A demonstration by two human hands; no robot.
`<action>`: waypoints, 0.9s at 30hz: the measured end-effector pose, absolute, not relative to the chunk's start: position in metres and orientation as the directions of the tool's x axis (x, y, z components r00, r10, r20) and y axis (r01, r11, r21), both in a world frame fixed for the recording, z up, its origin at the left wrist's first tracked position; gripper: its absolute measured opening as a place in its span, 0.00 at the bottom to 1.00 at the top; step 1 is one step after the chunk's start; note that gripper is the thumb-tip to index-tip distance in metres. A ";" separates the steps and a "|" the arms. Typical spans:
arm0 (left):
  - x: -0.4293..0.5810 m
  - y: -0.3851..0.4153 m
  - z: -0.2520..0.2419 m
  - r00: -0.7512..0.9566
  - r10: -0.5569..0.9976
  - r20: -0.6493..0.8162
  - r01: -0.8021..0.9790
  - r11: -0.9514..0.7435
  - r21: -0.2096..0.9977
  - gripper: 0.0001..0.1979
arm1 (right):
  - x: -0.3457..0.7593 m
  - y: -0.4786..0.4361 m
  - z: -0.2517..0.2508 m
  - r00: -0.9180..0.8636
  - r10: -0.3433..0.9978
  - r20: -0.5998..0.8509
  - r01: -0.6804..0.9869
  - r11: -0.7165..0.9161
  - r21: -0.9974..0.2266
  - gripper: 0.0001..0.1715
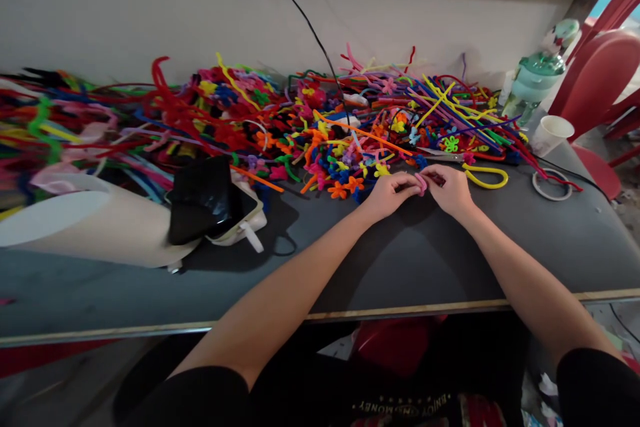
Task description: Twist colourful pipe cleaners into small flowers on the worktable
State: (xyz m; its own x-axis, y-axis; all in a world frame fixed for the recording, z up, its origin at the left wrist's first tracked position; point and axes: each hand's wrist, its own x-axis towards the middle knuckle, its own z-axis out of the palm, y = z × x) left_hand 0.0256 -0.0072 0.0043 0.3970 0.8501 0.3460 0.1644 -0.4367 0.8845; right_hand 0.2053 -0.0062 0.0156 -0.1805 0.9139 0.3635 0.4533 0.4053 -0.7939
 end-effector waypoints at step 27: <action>0.028 -0.003 -0.004 0.209 0.923 0.323 0.077 -0.345 0.935 0.09 | 0.203 -0.006 0.027 -0.267 0.962 -0.065 0.124 -0.033 -0.992 0.33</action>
State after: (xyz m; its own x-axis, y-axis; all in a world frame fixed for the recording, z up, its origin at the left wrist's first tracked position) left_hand 0.0275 -0.0032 -0.0040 0.2091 0.9228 0.3235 0.0770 -0.3453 0.9353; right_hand 0.2035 -0.0058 0.0269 -0.2665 0.9616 -0.0651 0.1241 -0.0328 -0.9917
